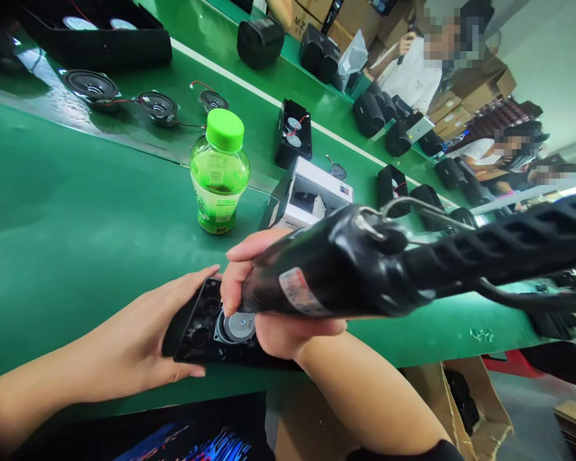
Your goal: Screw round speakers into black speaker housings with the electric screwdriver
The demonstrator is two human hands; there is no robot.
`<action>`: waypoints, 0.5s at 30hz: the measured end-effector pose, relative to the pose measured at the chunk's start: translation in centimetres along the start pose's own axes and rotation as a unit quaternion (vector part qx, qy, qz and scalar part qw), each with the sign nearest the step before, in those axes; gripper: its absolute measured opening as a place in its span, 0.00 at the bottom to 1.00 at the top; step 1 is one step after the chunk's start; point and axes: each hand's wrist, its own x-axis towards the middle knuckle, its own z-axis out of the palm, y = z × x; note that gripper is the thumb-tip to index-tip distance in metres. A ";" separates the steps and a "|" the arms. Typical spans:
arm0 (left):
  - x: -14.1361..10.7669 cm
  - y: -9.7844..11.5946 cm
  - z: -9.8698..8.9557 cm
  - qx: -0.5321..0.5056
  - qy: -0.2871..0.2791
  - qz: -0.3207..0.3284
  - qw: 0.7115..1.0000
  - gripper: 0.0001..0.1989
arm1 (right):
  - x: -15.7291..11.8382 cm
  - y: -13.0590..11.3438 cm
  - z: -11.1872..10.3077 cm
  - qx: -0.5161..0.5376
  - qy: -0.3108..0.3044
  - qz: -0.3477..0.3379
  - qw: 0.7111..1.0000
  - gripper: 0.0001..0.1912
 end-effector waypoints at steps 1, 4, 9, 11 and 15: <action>0.0 0.0 0.0 -0.005 -0.003 -0.003 1.000 0.78 | 0.1 0.2 0.1 -0.001 -0.002 -0.006 1.000 0.39; 0.1 -0.1 0.0 -0.017 -0.012 -0.016 1.000 0.73 | 0.1 1.0 0.4 0.002 -0.006 -0.019 1.000 0.41; 0.0 -0.3 0.1 -0.035 -0.014 -0.033 0.999 0.71 | -0.3 1.7 0.3 0.007 -0.014 -0.052 0.999 0.39; 0.0 -0.3 0.1 -0.036 -0.018 -0.044 0.998 0.70 | -0.6 1.9 0.3 0.002 -0.024 -0.057 0.998 0.39; 0.0 -0.4 0.1 -0.034 -0.020 -0.050 0.998 0.71 | -1.1 2.6 0.0 0.005 -0.010 -0.071 0.997 0.39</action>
